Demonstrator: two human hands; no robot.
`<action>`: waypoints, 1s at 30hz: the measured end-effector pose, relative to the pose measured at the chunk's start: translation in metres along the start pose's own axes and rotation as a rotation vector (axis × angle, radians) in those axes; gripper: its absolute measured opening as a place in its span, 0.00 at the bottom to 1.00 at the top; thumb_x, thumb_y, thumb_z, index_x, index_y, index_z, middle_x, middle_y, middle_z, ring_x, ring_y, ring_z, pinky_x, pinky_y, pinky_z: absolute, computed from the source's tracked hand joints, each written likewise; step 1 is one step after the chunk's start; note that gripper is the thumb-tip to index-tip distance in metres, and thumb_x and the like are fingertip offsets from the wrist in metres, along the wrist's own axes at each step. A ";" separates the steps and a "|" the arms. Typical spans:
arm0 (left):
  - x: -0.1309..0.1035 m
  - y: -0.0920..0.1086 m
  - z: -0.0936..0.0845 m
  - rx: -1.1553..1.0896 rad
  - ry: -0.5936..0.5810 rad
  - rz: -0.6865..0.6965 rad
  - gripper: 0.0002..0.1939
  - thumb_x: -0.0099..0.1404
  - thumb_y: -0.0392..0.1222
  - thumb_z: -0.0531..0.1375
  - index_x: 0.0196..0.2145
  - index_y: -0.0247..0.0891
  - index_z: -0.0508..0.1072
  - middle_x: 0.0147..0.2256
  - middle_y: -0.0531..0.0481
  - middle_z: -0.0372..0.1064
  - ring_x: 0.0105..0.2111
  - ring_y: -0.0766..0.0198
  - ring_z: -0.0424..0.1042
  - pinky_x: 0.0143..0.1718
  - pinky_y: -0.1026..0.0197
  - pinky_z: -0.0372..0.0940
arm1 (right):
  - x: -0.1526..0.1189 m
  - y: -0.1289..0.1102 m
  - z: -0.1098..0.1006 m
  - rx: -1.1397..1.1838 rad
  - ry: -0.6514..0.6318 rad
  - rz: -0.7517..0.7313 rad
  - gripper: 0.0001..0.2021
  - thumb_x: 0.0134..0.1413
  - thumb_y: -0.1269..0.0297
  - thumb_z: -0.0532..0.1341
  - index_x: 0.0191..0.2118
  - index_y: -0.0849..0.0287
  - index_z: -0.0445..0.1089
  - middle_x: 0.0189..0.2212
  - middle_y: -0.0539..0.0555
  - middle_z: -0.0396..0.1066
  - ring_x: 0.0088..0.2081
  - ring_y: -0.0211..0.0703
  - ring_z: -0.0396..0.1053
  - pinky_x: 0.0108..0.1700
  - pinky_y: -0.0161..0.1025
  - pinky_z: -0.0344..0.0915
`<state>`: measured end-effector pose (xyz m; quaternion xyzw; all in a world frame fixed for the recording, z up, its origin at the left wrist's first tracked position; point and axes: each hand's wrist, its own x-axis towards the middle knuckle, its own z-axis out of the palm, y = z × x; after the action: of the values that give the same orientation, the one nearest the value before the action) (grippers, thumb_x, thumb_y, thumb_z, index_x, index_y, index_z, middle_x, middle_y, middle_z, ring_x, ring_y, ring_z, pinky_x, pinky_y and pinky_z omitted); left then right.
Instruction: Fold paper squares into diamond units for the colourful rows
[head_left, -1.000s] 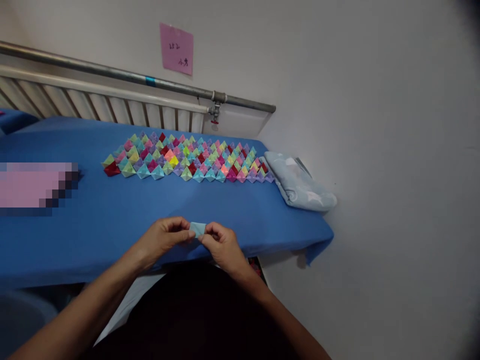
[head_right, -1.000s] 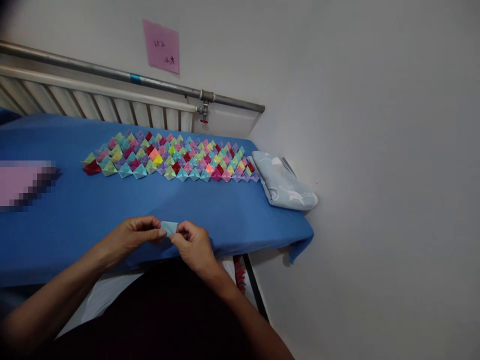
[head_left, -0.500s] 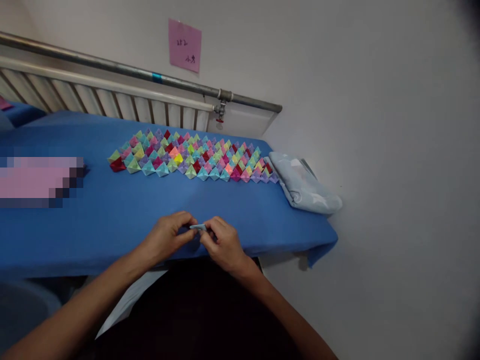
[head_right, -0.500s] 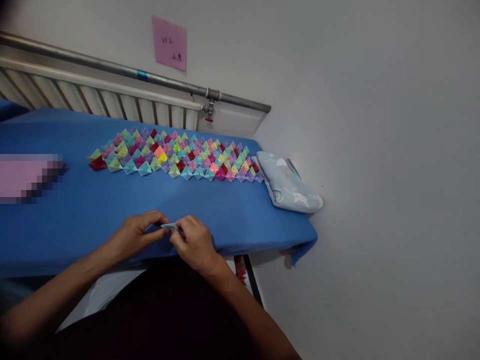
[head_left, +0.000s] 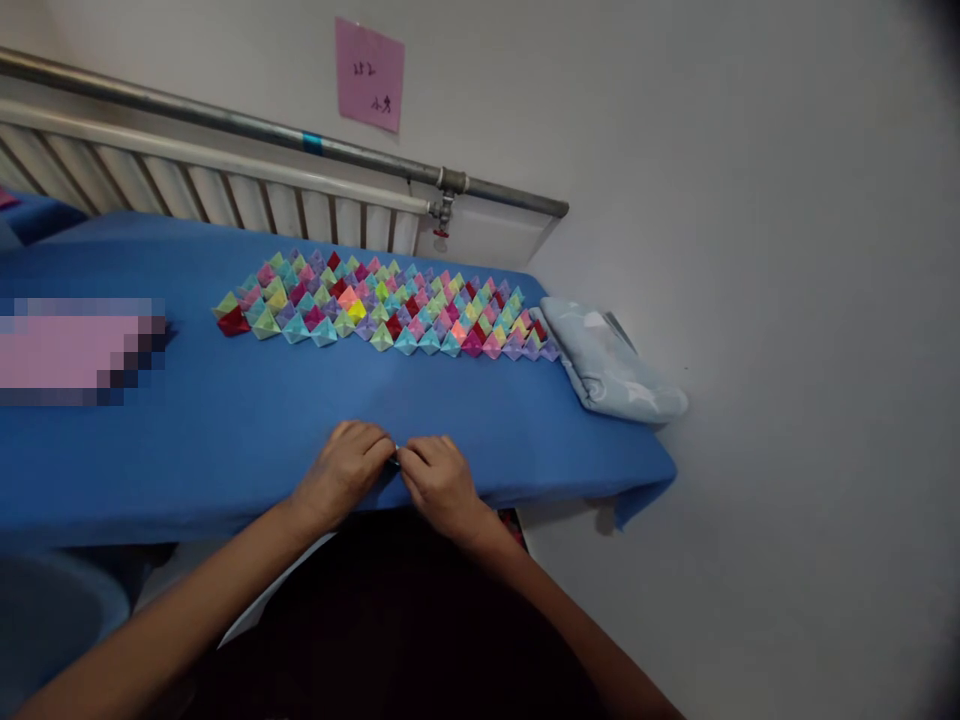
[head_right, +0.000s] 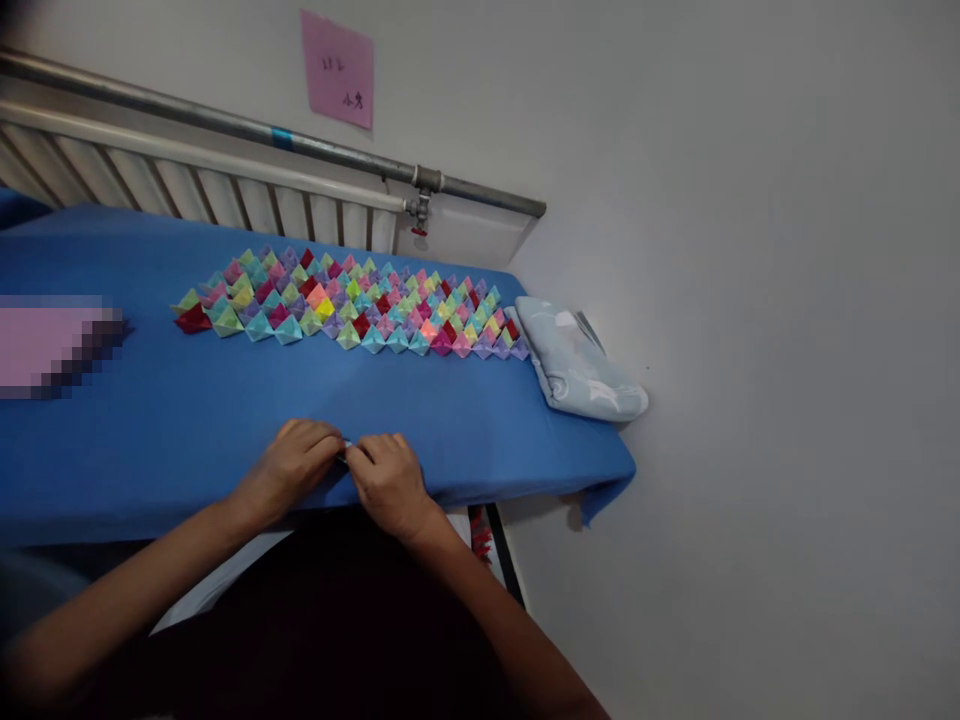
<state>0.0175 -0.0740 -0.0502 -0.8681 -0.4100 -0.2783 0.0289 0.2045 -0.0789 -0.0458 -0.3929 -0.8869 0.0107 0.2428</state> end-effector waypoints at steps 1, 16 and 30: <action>-0.002 0.001 -0.002 -0.001 -0.014 0.012 0.12 0.69 0.32 0.50 0.33 0.38 0.73 0.36 0.46 0.73 0.35 0.60 0.69 0.41 0.55 0.61 | -0.002 -0.001 -0.001 -0.004 -0.017 -0.011 0.09 0.63 0.72 0.55 0.40 0.58 0.73 0.35 0.56 0.72 0.37 0.45 0.64 0.41 0.43 0.56; -0.023 0.007 -0.003 -0.059 0.056 -0.033 0.11 0.71 0.37 0.51 0.40 0.38 0.75 0.42 0.44 0.77 0.41 0.60 0.74 0.48 0.52 0.61 | -0.008 0.001 -0.001 0.147 -0.030 0.110 0.06 0.63 0.66 0.59 0.43 0.55 0.73 0.40 0.55 0.75 0.41 0.44 0.67 0.45 0.43 0.57; -0.017 0.014 -0.008 0.010 -0.037 -0.238 0.14 0.72 0.43 0.51 0.35 0.40 0.75 0.36 0.47 0.74 0.37 0.58 0.67 0.43 0.52 0.55 | 0.006 0.002 -0.004 0.180 -0.079 0.179 0.05 0.63 0.68 0.59 0.35 0.59 0.71 0.35 0.53 0.71 0.38 0.41 0.67 0.42 0.39 0.60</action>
<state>0.0154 -0.0975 -0.0500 -0.8182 -0.5119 -0.2616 -0.0074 0.2042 -0.0741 -0.0405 -0.4462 -0.8526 0.1274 0.2403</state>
